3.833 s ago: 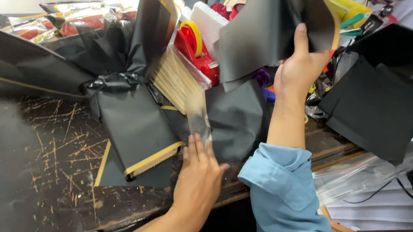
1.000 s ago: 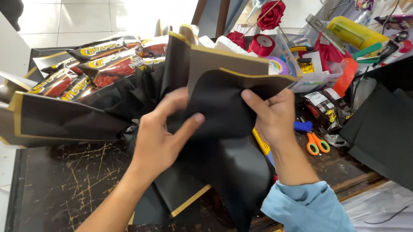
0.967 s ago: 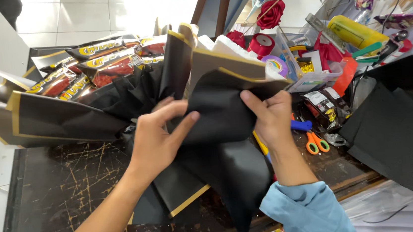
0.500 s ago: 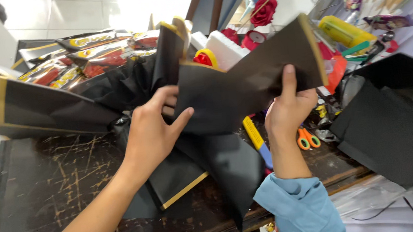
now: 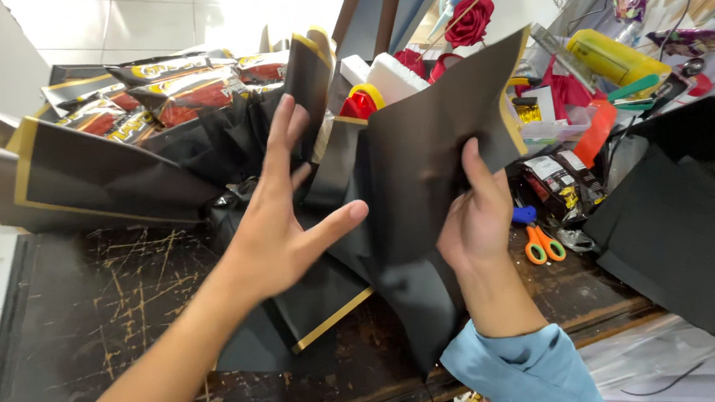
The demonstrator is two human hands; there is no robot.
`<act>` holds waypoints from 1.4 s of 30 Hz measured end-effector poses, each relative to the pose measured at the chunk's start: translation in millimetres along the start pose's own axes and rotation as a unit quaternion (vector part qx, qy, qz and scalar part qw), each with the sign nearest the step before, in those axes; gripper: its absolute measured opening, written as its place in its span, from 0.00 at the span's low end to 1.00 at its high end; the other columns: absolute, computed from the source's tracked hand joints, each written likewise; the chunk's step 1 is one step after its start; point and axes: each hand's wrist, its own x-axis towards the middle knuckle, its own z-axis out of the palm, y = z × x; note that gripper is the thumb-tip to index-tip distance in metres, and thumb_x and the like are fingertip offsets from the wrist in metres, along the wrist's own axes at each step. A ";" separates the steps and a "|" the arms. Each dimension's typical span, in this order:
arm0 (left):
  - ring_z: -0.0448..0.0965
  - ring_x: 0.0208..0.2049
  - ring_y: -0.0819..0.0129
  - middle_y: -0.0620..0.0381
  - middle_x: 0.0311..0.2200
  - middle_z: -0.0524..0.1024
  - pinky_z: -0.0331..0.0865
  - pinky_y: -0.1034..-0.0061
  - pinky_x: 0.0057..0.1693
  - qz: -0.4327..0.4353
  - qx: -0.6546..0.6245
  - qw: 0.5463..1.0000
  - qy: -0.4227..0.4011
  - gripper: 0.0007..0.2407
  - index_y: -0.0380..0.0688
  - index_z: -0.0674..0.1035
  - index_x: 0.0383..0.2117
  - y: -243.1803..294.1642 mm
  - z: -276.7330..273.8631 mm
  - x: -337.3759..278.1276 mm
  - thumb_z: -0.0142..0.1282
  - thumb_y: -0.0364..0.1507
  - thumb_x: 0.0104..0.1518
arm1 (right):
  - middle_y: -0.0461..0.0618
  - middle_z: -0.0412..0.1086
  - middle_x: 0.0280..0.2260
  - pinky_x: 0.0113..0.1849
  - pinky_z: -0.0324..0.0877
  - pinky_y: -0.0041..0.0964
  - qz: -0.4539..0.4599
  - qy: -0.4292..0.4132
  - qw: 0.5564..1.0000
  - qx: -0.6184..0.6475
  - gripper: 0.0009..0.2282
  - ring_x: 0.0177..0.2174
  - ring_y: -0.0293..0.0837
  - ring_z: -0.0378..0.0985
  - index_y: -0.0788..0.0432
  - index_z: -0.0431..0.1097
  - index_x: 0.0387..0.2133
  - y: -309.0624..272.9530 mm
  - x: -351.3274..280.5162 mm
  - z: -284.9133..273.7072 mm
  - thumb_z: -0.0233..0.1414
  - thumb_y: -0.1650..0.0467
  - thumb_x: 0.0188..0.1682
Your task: The person constructs a snack bouquet by selecting materials from a cluttered workstation, cutting black wrapping paper with shears, and taping the paper around a base of snack bags to form a bouquet structure.
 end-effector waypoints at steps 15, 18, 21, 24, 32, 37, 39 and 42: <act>0.81 0.54 0.69 0.54 0.62 0.77 0.77 0.73 0.60 -0.205 -0.266 0.939 0.071 0.33 0.44 0.72 0.69 -18.1 -9.2 -11.5 0.56 0.45 0.56 | 0.56 0.78 0.53 0.56 0.77 0.38 -0.284 0.129 0.917 -0.248 0.20 0.53 0.44 0.80 0.68 0.74 0.53 46.0 31.3 4.0 0.57 0.62 0.57; 0.78 0.63 0.64 0.47 0.72 0.70 0.76 0.68 0.65 -0.187 -0.289 0.933 0.102 0.45 0.41 0.51 0.78 -21.7 -3.6 -10.8 0.67 0.31 0.53 | 0.56 0.77 0.56 0.60 0.75 0.39 -0.269 0.110 0.924 -0.250 0.20 0.55 0.44 0.79 0.68 0.73 0.55 51.1 32.7 0.8 0.57 0.63 0.58; 0.88 0.49 0.67 0.48 0.52 0.86 0.82 0.73 0.58 -0.190 -0.225 0.946 0.133 0.44 0.42 0.59 0.77 -8.9 -6.3 -9.7 0.71 0.28 0.49 | 0.56 0.75 0.57 0.62 0.72 0.40 -0.296 0.083 0.908 -0.286 0.19 0.58 0.45 0.77 0.68 0.72 0.56 49.2 22.3 5.7 0.56 0.63 0.60; 0.91 0.47 0.67 0.49 0.47 0.90 0.88 0.75 0.56 -0.205 -0.213 0.944 0.149 0.18 0.37 0.85 0.51 0.1 -6.4 -12.6 0.69 0.26 0.53 | 0.56 0.76 0.56 0.60 0.75 0.42 -0.299 0.062 0.904 -0.298 0.18 0.57 0.47 0.78 0.68 0.73 0.56 48.9 13.4 7.9 0.56 0.65 0.59; 0.88 0.46 0.64 0.46 0.42 0.87 0.86 0.62 0.51 -0.089 -0.219 0.957 0.169 0.13 0.37 0.79 0.55 -37.1 -0.1 -15.5 0.60 0.28 0.68 | 0.62 0.71 0.46 0.51 0.61 0.46 -0.432 -0.222 0.737 -0.469 0.16 0.47 0.53 0.70 0.65 0.75 0.60 51.9 -18.3 16.8 0.55 0.78 0.58; 0.87 0.51 0.64 0.51 0.48 0.85 0.84 0.57 0.57 -0.056 -0.294 0.941 0.160 0.15 0.41 0.75 0.61 -64.5 0.9 -24.6 0.50 0.33 0.73 | 0.60 0.53 0.76 0.74 0.41 0.54 -0.362 -0.388 0.666 -0.525 0.26 0.75 0.60 0.53 0.60 0.62 0.73 56.1 -24.6 26.9 0.54 0.67 0.62; 0.83 0.57 0.60 0.44 0.52 0.84 0.81 0.55 0.61 -0.009 -0.181 0.971 0.159 0.17 0.35 0.77 0.61 -50.1 0.3 -21.2 0.60 0.26 0.68 | 0.61 0.51 0.76 0.74 0.34 0.57 -0.334 -0.425 0.690 -0.482 0.40 0.75 0.60 0.50 0.58 0.64 0.71 50.9 -21.4 25.2 0.42 0.42 0.57; 0.88 0.46 0.61 0.48 0.41 0.88 0.83 0.62 0.51 -0.060 -0.154 0.972 0.164 0.10 0.34 0.85 0.51 -104.3 -8.2 -26.0 0.60 0.27 0.69 | 0.65 0.66 0.68 0.70 0.61 0.52 -0.281 -0.326 0.819 -0.379 0.36 0.70 0.57 0.64 0.67 0.69 0.65 41.8 -22.8 30.8 0.42 0.46 0.61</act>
